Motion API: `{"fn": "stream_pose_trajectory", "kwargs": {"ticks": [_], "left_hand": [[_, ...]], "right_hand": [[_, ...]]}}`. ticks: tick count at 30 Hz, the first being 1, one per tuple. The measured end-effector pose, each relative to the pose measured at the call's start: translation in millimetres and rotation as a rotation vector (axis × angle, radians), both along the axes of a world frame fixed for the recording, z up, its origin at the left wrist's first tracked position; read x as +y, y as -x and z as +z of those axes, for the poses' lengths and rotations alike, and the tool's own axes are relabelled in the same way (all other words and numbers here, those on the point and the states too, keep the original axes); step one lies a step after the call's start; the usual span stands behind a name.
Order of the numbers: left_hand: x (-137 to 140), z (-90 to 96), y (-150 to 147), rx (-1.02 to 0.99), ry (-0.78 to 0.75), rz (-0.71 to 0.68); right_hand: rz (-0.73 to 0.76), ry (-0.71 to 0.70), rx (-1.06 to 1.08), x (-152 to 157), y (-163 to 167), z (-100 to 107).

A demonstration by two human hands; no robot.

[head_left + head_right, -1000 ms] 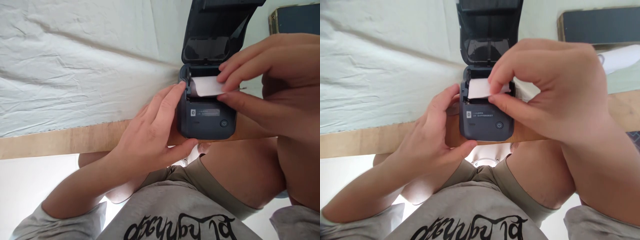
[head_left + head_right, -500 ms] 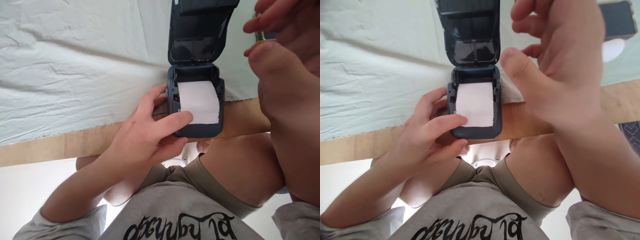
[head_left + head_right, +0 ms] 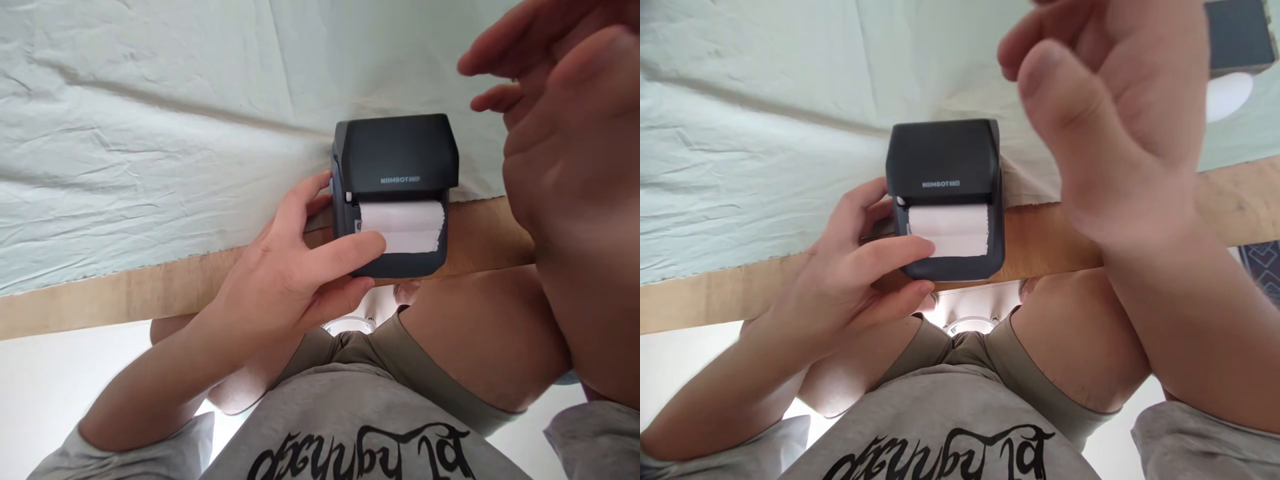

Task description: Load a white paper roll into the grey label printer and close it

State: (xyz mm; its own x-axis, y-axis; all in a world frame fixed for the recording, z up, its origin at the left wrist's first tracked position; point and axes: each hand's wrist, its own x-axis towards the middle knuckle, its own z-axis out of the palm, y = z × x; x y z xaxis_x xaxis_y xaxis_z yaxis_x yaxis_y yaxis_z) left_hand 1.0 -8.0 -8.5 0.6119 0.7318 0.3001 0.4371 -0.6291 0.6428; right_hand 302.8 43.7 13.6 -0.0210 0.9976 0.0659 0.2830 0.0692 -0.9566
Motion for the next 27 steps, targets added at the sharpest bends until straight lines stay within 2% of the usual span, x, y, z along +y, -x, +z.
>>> {"fn": "stream_pose_trajectory", "kwargs": {"ticks": [2, 4, 8, 12, 16, 21, 24, 27], "left_hand": [[0.7, -1.5, -1.3, -0.010, 0.001, 0.016], [2.2, -2.9, -1.9, -0.025, -0.007, 0.046], [6.0, -1.3, 1.5, 0.036, 0.009, 0.079], [7.4, 2.9, 5.2, 0.115, 0.024, 0.077], [7.7, -2.6, 2.0, 0.095, -0.032, 0.120], [5.9, -14.1, -3.6, 0.038, -0.047, 0.152], [-1.0, -14.2, -6.0, 0.040, -0.004, 0.170], [-8.7, -11.1, -7.7, 0.055, -0.020, 0.183]], "right_hand": [[0.059, -0.159, -0.161, -4.0, 4.2, 2.1], [0.171, -0.203, -0.303, -4.8, 7.7, 2.7], [0.258, -0.045, -0.337, -1.5, 10.8, 4.0], [0.326, 0.035, -0.313, 6.6, 6.1, 8.0], [0.413, 0.098, -0.327, 17.1, -0.2, 6.8], [0.376, 0.052, -0.295, 11.6, 1.7, -5.6], [0.283, 0.009, -0.278, -0.8, 7.0, -7.6], [0.276, -0.026, -0.262, -9.1, 8.6, -6.4]]}}
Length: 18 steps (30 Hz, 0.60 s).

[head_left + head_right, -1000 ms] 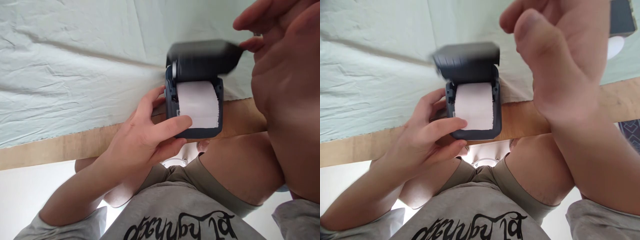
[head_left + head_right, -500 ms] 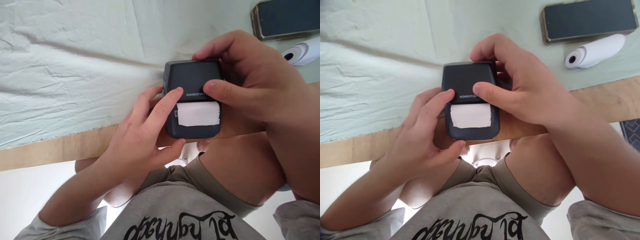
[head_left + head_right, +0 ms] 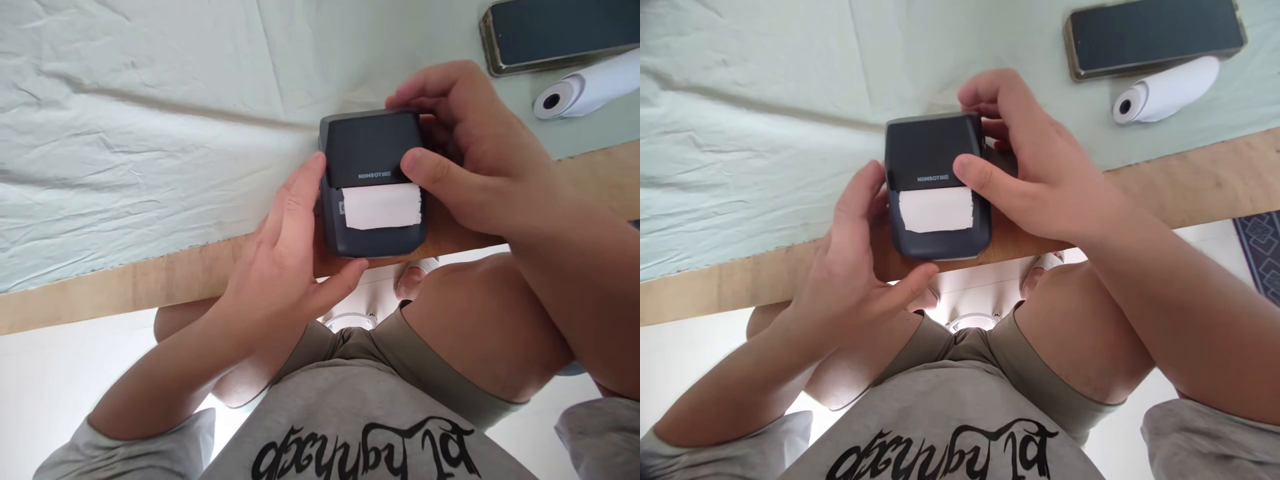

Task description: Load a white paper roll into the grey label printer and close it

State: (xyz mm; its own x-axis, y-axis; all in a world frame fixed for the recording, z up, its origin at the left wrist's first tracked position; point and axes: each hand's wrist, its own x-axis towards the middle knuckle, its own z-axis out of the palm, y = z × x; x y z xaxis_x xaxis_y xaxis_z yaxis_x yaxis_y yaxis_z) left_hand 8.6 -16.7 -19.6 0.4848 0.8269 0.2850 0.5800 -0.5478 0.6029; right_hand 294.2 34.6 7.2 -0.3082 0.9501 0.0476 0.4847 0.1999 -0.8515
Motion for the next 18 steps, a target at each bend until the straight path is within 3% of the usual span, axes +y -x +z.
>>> {"fn": "stream_pose_trajectory", "kwargs": {"ticks": [5, 9, 18], "left_hand": [[-2.8, 1.1, 0.0, 0.064, 0.029, -0.027], [-0.7, -3.0, -2.3, 0.039, -0.039, -0.033], [2.8, -12.1, -0.7, 0.038, -0.027, -0.019]], "right_hand": [[-0.007, 0.008, -0.001, -1.0, -6.6, -3.3], [-0.009, 0.022, -0.022, -1.4, -6.4, -4.7], [0.054, 0.171, 0.210, 0.1, -5.4, 0.7]]}}
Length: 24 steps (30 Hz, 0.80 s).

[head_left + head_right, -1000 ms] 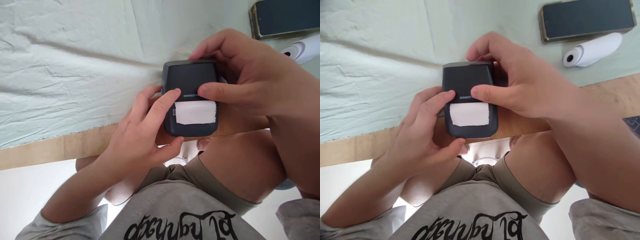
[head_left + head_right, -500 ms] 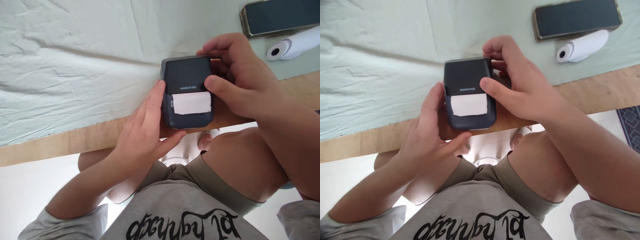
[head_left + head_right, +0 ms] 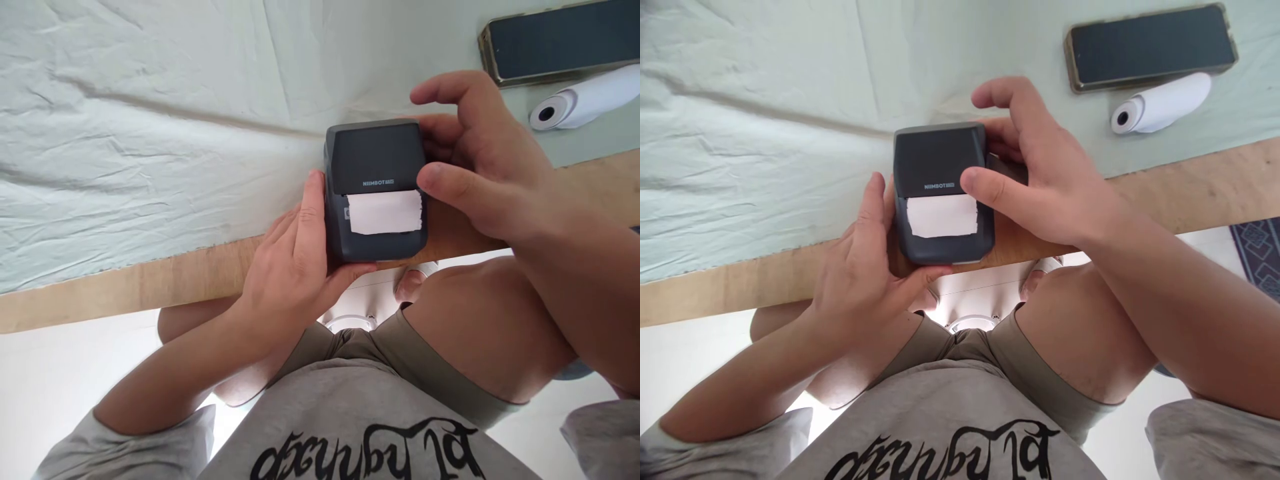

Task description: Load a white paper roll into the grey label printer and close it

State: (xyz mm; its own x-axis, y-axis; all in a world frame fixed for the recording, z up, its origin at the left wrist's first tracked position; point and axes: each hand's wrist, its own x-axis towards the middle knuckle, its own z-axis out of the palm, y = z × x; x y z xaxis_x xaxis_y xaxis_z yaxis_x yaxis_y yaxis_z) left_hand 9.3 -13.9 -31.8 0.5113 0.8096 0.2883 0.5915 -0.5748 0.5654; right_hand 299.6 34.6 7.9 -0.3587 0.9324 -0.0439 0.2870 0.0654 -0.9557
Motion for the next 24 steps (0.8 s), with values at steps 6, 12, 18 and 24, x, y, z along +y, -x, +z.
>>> {"fn": "stream_pose_trajectory", "kwargs": {"ticks": [6, 12, 18, 24], "left_hand": [[2.0, 4.5, 1.6, 0.040, -0.001, 0.036], [2.5, 6.6, 2.0, 0.026, 0.120, 0.065], [-1.2, 5.9, 7.1, -0.007, 0.077, 0.054], [2.6, 23.2, 2.9, 0.086, 0.113, 0.029]], "right_hand": [[0.071, -0.033, -0.072, 6.4, -16.0, -9.6], [0.095, -0.058, -0.093, 9.9, -18.7, -12.0], [0.026, -0.088, -0.120, 10.4, -19.5, -10.5], [-0.234, -0.544, -0.286, 10.0, -8.4, 3.7]]}}
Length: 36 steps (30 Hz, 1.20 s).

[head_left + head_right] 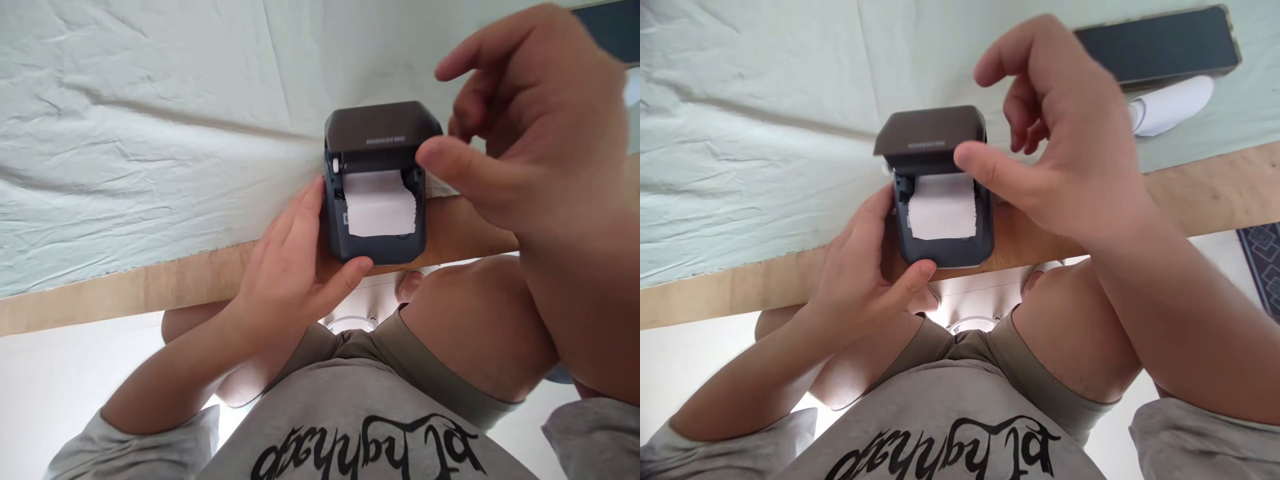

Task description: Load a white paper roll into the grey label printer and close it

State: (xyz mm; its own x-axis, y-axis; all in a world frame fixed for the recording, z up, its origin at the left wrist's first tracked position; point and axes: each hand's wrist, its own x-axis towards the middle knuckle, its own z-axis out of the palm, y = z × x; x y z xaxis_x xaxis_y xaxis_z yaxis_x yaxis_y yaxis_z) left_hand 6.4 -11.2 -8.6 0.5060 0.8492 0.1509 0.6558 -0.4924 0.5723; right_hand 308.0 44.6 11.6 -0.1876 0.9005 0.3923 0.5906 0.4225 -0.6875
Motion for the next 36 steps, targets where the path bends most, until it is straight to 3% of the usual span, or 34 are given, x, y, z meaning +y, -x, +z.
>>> {"fn": "stream_pose_trajectory", "kwargs": {"ticks": [5, 8, 10, 14, 19, 23, 28, 33, 36], "left_hand": [[0.3, 3.0, -3.4, 0.011, -0.055, -0.049], [-0.7, 1.8, -2.5, 0.019, -0.069, -0.053], [-1.2, 1.0, -1.8, 0.015, -0.071, -0.059], [-1.3, -1.3, -1.6, 0.006, -0.083, -0.071], [-1.3, -2.2, -3.8, -0.009, -0.075, -0.068], [-2.1, -2.6, -5.4, 0.004, -0.072, -0.050], [-1.6, -5.4, -8.2, 0.009, -0.091, -0.045], [-1.8, 0.0, -15.6, 0.051, -0.053, -0.025], [-1.7, 3.5, -18.9, 0.074, -0.029, -0.026]], "right_hand": [[-0.170, -0.039, -0.038, -9.7, 25.4, 17.9], [-0.171, 0.157, 0.250, -8.8, 34.1, 20.6], [-0.140, 0.190, 0.286, -5.7, 36.5, 18.4], [-0.102, 0.073, 0.058, -2.5, 34.7, 11.9], [-0.001, 0.186, -0.107, 2.8, 20.7, 16.9], [0.138, 0.286, -0.437, 23.8, 10.8, 25.4], [0.188, 0.455, -0.806, 54.6, 21.2, 35.3], [0.151, 0.446, -0.847, 50.2, 40.9, 52.6], [0.102, 0.391, -0.725, 30.3, 35.2, 63.1]]}}
